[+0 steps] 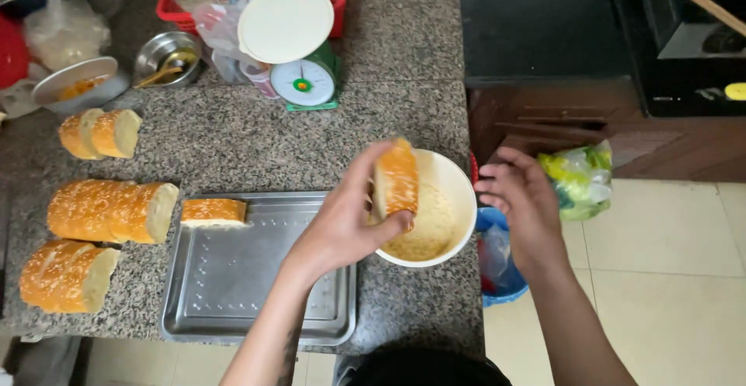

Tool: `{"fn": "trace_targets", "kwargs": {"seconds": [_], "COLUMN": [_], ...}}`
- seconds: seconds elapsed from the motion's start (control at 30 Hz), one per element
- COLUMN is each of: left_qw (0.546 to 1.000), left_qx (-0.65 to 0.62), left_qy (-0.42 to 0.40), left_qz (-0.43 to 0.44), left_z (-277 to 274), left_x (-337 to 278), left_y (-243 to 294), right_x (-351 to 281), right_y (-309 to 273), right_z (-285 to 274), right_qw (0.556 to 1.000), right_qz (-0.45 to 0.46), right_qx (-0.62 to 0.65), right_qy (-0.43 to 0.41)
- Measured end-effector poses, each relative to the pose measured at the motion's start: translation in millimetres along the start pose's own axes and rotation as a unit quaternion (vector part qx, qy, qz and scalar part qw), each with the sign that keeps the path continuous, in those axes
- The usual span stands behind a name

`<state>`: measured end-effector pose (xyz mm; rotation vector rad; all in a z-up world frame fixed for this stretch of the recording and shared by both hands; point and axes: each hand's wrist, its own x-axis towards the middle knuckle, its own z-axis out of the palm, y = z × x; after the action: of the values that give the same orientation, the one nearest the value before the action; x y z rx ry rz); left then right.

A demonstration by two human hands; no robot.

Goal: Apply filling or butter to bread slices and arrange them on a metal tray.

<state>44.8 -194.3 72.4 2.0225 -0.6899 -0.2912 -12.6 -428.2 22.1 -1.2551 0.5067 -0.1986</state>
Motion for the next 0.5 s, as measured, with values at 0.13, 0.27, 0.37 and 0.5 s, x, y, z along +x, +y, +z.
{"fn": "trace_targets", "kwargs": {"seconds": [0.13,0.27,0.37,0.5], "left_qw": [0.975,0.915,0.887,0.846], "left_qx": [0.136,0.267,0.312,0.364], "left_qy": [-0.142,-0.255,-0.284,-0.341], "left_qz": [-0.1,-0.165,-0.186,-0.187], "left_z": [46,87,120,132], "left_x": [32,59,67,70], "left_y": [-42,-67,-95,-97], "right_x": [20,28,32,34], "right_y": [26,43,50,47], "right_z": [-26,-32,-38,-44], "right_qw": [0.999,0.998,0.998,0.996], "right_qz": [0.01,0.05,0.065,0.077], "right_qx": [-0.02,0.012,0.021,0.023], "right_qy": [0.025,0.024,0.017,0.03]}}
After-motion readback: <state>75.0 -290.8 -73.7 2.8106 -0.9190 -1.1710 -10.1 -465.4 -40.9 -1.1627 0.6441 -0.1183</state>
